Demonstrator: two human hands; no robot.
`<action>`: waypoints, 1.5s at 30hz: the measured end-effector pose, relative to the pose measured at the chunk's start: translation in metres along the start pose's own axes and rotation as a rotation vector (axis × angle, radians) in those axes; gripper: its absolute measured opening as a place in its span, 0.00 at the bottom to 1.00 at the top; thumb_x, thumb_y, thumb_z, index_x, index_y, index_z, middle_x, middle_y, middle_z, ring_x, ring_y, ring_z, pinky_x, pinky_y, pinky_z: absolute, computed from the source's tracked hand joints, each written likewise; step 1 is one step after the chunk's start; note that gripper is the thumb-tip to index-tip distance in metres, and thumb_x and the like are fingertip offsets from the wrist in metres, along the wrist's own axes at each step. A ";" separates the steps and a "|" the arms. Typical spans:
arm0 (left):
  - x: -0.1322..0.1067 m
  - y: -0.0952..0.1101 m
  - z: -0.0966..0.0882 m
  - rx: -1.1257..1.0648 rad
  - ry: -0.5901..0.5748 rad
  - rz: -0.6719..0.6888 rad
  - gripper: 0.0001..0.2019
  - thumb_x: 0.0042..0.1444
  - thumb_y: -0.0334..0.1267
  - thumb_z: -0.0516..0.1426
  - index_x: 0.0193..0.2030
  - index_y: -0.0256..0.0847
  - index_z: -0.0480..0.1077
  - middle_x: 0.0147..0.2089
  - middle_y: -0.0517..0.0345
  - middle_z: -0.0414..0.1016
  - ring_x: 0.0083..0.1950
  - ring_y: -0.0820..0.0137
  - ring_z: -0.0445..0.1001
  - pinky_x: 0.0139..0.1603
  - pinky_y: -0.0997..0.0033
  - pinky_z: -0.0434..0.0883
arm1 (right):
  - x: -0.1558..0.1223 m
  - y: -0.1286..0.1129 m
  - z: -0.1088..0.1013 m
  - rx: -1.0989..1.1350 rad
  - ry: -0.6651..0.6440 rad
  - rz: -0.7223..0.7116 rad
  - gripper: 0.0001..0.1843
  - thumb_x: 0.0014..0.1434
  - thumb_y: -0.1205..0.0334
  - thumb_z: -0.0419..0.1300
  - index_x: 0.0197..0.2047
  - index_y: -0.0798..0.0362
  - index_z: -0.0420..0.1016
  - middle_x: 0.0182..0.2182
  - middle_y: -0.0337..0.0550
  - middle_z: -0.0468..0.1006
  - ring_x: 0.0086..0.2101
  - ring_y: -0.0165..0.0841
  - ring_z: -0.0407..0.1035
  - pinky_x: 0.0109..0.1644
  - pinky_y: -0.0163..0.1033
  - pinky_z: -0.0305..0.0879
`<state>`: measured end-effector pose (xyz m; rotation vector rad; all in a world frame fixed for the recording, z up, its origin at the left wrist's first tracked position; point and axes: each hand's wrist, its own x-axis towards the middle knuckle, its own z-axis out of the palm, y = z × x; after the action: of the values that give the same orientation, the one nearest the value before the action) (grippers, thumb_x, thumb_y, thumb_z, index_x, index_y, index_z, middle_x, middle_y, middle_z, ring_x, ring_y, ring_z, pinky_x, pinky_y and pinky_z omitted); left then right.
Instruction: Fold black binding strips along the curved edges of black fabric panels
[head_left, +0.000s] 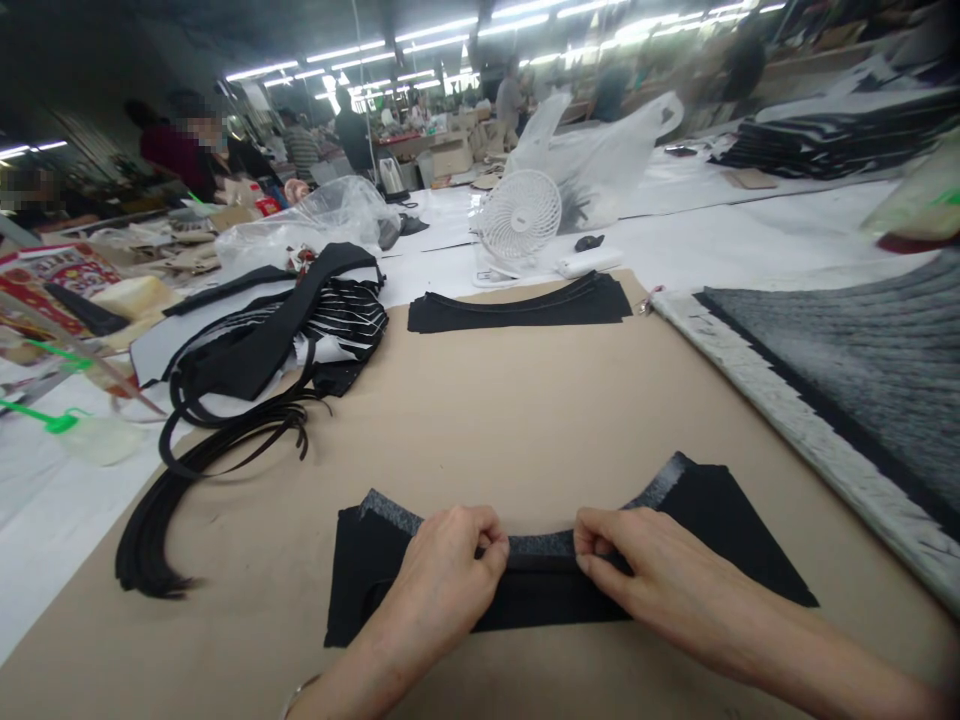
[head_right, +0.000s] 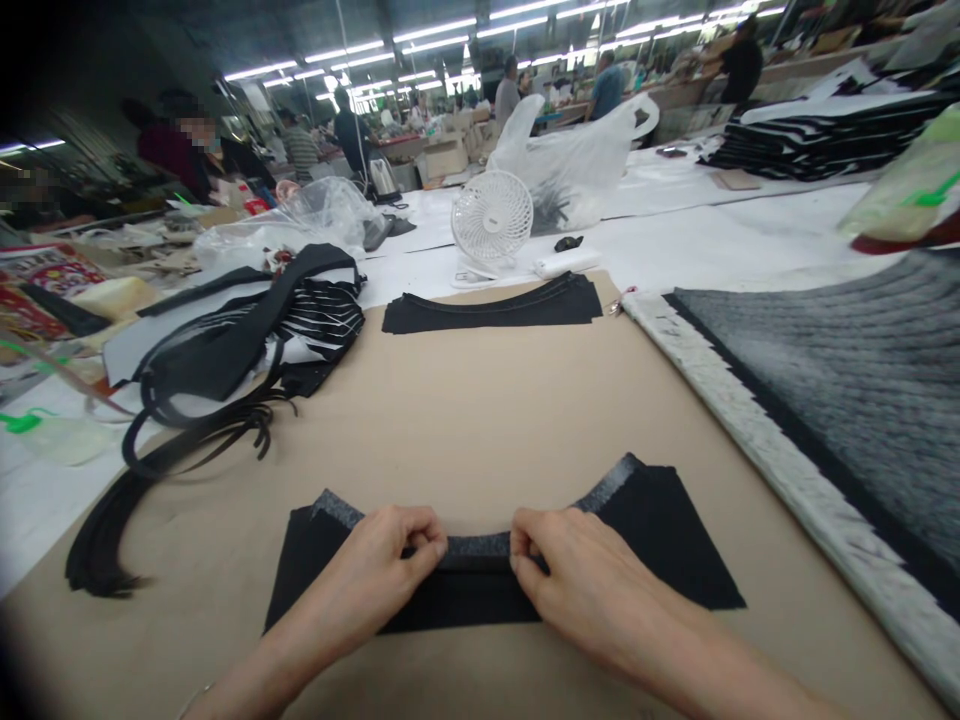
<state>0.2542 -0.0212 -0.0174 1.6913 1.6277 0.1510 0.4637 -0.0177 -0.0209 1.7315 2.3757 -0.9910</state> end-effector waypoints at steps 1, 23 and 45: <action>-0.001 -0.002 -0.001 -0.024 -0.004 0.013 0.08 0.55 0.34 0.52 0.27 0.41 0.71 0.25 0.63 0.70 0.30 0.71 0.67 0.31 0.72 0.54 | -0.001 0.000 -0.001 0.009 -0.004 0.002 0.06 0.60 0.67 0.54 0.33 0.49 0.71 0.28 0.38 0.74 0.33 0.36 0.68 0.35 0.36 0.53; -0.021 -0.006 -0.007 -0.226 -0.079 0.114 0.08 0.50 0.32 0.54 0.33 0.40 0.75 0.30 0.62 0.71 0.33 0.72 0.68 0.32 0.76 0.58 | -0.018 0.005 -0.012 0.062 -0.020 -0.042 0.04 0.58 0.63 0.56 0.31 0.49 0.70 0.28 0.35 0.74 0.31 0.33 0.67 0.32 0.35 0.53; -0.004 0.002 -0.035 -0.231 -0.259 0.081 0.10 0.38 0.39 0.56 0.28 0.36 0.70 0.22 0.64 0.62 0.27 0.74 0.58 0.27 0.75 0.52 | -0.015 0.035 -0.063 0.769 -0.518 -0.032 0.19 0.58 0.51 0.56 0.37 0.61 0.73 0.31 0.52 0.80 0.25 0.30 0.74 0.33 0.32 0.66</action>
<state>0.2349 -0.0098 0.0098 1.5302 1.2999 0.1466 0.5202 0.0076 0.0185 1.3048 1.7946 -2.2327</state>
